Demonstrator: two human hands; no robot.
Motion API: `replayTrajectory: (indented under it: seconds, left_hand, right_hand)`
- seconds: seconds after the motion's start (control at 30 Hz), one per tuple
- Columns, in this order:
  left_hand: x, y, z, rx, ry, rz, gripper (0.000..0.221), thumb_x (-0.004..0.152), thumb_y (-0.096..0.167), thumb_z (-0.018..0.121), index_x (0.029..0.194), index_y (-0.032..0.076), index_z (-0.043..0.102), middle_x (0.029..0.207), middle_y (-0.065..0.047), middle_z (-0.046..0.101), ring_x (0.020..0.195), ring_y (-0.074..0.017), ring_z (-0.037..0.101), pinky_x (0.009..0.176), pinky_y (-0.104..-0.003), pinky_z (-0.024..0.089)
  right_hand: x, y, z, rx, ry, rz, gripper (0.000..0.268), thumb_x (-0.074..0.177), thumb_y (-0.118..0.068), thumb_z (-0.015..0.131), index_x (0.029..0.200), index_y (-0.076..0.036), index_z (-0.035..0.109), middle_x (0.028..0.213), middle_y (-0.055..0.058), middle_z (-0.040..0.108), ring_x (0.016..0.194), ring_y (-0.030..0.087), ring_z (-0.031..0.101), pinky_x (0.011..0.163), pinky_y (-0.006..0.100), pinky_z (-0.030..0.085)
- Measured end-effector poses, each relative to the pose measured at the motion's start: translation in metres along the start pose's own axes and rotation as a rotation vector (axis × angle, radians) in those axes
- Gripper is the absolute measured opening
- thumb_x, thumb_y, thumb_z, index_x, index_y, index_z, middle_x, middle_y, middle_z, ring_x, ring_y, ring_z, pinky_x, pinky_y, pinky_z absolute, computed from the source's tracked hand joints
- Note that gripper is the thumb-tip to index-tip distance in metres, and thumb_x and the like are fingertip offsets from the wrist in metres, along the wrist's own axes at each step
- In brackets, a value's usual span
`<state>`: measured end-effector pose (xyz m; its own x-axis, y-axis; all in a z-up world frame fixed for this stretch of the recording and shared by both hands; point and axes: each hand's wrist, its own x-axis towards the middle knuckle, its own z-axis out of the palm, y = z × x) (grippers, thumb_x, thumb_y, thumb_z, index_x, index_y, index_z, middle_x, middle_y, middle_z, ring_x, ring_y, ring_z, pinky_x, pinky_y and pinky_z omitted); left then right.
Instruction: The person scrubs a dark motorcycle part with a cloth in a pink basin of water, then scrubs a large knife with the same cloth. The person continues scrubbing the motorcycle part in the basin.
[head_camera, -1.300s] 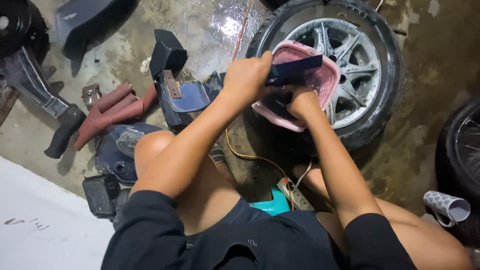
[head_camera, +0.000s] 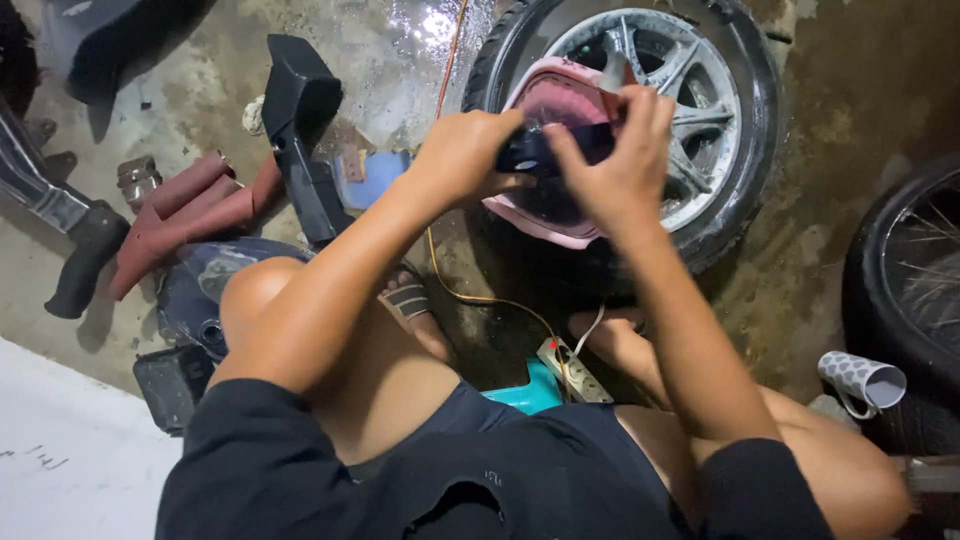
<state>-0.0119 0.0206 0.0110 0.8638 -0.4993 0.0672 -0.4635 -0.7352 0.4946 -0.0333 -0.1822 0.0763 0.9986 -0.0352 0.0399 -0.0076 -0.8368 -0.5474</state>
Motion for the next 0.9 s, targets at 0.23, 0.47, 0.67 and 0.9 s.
replayTrajectory:
  seconds: [0.23, 0.47, 0.67, 0.9]
  left_hand:
    - [-0.030, 0.003, -0.026, -0.168, 0.126, -0.045, 0.047, 0.083, 0.053, 0.084, 0.095, 0.016, 0.058, 0.081, -0.009, 0.074, 0.073, -0.0429, 0.068, 0.054, -0.051, 0.045]
    - [-0.042, -0.005, -0.036, -0.256, 0.224, 0.087, 0.042, 0.083, 0.049, 0.086, 0.095, 0.018, 0.061, 0.075, -0.002, 0.071, 0.064, -0.0289, 0.066, 0.053, -0.041, 0.044]
    - [-0.039, -0.004, -0.038, -0.256, 0.229, 0.120, 0.044, 0.083, 0.054, 0.086, 0.097, 0.018, 0.063, 0.073, -0.002, 0.070, 0.062, -0.0282, 0.066, 0.053, -0.040, 0.042]
    - [-0.036, 0.001, -0.039, -0.266, 0.199, 0.100, 0.046, 0.086, 0.059, 0.084, 0.093, 0.019, 0.062, 0.066, 0.002, 0.062, 0.055, -0.0204, 0.057, 0.051, -0.036, 0.038]
  right_hand:
    - [-0.009, -0.001, 0.018, -0.138, 0.404, -0.481, 0.068, 0.089, -0.052, 0.089, 0.118, -0.003, 0.053, 0.120, 0.018, 0.043, 0.113, 0.039, 0.050, 0.097, 0.053, 0.047]
    - [-0.027, -0.010, -0.002, 0.013, 0.448, -0.674, 0.045, 0.095, -0.018, 0.086, 0.112, 0.007, 0.053, 0.122, 0.021, 0.040, 0.115, 0.040, 0.050, 0.098, 0.055, 0.052]
    - [-0.038, -0.013, -0.013, 0.096, 0.395, -0.675, 0.029, 0.100, 0.001, 0.075, 0.114, 0.010, 0.051, 0.122, 0.023, 0.038, 0.115, 0.040, 0.049, 0.084, 0.046, 0.055]
    - [-0.038, -0.012, -0.018, 0.159, 0.369, -0.653, 0.021, 0.100, 0.009, 0.065, 0.115, 0.010, 0.051, 0.121, 0.024, 0.040, 0.109, 0.037, 0.050, 0.072, 0.038, 0.057]
